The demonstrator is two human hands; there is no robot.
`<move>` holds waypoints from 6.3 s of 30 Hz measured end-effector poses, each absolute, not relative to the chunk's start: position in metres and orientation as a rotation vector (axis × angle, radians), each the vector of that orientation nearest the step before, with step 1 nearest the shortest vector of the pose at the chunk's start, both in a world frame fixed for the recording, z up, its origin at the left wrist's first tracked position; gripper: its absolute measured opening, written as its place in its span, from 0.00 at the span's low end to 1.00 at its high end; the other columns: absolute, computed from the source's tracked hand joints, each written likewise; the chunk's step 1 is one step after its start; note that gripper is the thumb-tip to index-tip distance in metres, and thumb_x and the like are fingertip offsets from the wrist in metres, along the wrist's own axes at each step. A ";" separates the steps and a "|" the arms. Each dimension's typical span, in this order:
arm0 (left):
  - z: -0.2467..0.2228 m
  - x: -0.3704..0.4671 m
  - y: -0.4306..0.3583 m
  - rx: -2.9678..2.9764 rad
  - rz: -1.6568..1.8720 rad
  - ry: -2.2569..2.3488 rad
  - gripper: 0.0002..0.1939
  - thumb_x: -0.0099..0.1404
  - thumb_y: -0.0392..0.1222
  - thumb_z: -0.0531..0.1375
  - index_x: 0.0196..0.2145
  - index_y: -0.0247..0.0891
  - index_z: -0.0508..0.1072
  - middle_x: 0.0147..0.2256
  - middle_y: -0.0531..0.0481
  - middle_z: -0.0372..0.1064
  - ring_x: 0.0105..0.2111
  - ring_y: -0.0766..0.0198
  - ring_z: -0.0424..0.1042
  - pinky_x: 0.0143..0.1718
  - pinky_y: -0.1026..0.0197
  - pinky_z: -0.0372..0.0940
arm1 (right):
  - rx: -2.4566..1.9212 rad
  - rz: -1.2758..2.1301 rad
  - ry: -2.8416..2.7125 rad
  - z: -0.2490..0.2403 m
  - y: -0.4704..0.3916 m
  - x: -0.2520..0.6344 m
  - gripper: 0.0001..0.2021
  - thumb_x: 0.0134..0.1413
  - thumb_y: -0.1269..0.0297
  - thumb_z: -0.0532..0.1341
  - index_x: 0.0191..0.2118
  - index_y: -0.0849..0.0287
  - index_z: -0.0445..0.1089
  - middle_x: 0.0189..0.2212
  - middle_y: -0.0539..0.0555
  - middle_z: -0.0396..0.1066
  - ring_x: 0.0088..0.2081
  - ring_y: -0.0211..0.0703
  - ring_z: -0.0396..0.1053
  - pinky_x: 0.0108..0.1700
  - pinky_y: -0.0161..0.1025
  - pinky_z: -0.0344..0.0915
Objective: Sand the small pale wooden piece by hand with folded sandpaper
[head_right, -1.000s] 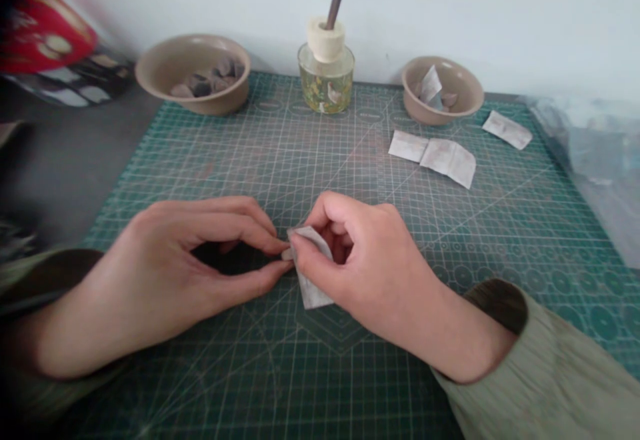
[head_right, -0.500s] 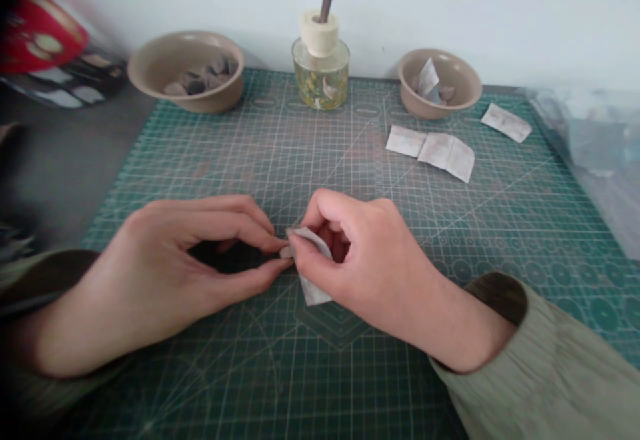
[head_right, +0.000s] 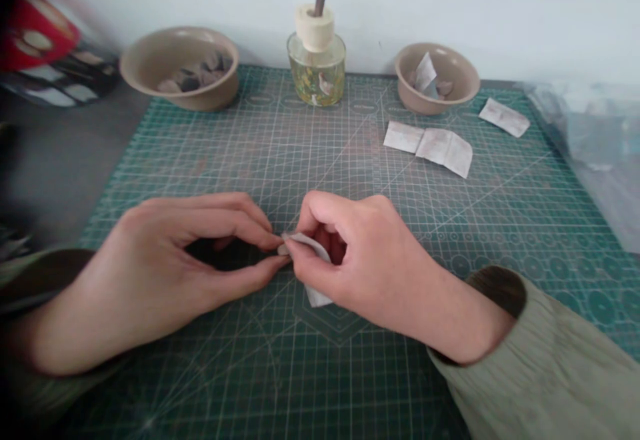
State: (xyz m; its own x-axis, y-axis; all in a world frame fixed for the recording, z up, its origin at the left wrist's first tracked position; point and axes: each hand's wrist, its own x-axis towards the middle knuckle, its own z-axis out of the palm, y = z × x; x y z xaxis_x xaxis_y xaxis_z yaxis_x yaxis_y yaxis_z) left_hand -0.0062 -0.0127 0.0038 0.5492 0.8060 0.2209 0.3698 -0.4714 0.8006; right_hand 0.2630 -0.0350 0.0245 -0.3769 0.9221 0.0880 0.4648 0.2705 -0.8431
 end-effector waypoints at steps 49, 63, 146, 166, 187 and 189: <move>0.007 -0.005 -0.012 2.076 0.730 0.959 0.06 0.80 0.40 0.76 0.41 0.48 0.91 0.41 0.54 0.91 0.36 0.61 0.86 0.38 0.57 0.75 | -1.261 1.036 -1.948 0.023 -0.032 0.265 0.13 0.74 0.67 0.75 0.37 0.52 0.73 0.25 0.40 0.71 0.24 0.35 0.67 0.33 0.39 0.65; 0.006 -0.006 -0.011 2.095 0.751 0.942 0.06 0.80 0.39 0.77 0.42 0.48 0.92 0.41 0.55 0.90 0.35 0.62 0.85 0.37 0.57 0.73 | -1.276 1.049 -1.928 0.022 -0.032 0.267 0.14 0.75 0.66 0.76 0.37 0.52 0.74 0.24 0.40 0.71 0.24 0.34 0.67 0.32 0.38 0.65; 0.007 -0.003 -0.014 2.060 0.765 0.954 0.07 0.79 0.37 0.77 0.41 0.47 0.91 0.41 0.56 0.91 0.36 0.64 0.86 0.40 0.60 0.76 | -1.260 0.959 -2.021 0.028 -0.033 0.265 0.13 0.70 0.70 0.74 0.35 0.52 0.74 0.22 0.38 0.69 0.20 0.31 0.63 0.32 0.38 0.66; 0.008 -0.004 -0.013 2.104 0.748 0.963 0.07 0.80 0.39 0.76 0.41 0.48 0.91 0.41 0.54 0.91 0.35 0.61 0.85 0.38 0.58 0.75 | -1.290 1.030 -1.982 0.027 -0.033 0.267 0.15 0.73 0.69 0.76 0.36 0.50 0.73 0.24 0.39 0.70 0.21 0.34 0.65 0.31 0.40 0.65; 0.008 -0.003 -0.013 2.092 0.748 0.964 0.07 0.80 0.39 0.75 0.40 0.47 0.91 0.41 0.53 0.91 0.35 0.61 0.85 0.38 0.59 0.76 | -1.296 1.068 -1.975 0.027 -0.032 0.266 0.15 0.73 0.68 0.76 0.36 0.50 0.73 0.23 0.39 0.70 0.22 0.35 0.65 0.33 0.40 0.67; 0.008 -0.003 -0.013 2.097 0.742 0.968 0.07 0.80 0.40 0.75 0.40 0.48 0.91 0.41 0.53 0.91 0.35 0.61 0.85 0.38 0.58 0.76 | -1.305 1.057 -1.974 0.028 -0.031 0.265 0.14 0.73 0.68 0.76 0.36 0.50 0.73 0.23 0.39 0.70 0.22 0.35 0.64 0.32 0.41 0.66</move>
State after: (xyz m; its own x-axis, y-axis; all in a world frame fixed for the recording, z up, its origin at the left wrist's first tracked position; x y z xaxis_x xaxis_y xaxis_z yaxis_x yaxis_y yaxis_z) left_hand -0.0032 -0.0126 0.0078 0.5568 0.8057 0.2022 0.4044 -0.4756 0.7812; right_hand 0.2653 -0.0310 0.0276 -0.3828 0.9237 0.0175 0.4978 0.2222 -0.8383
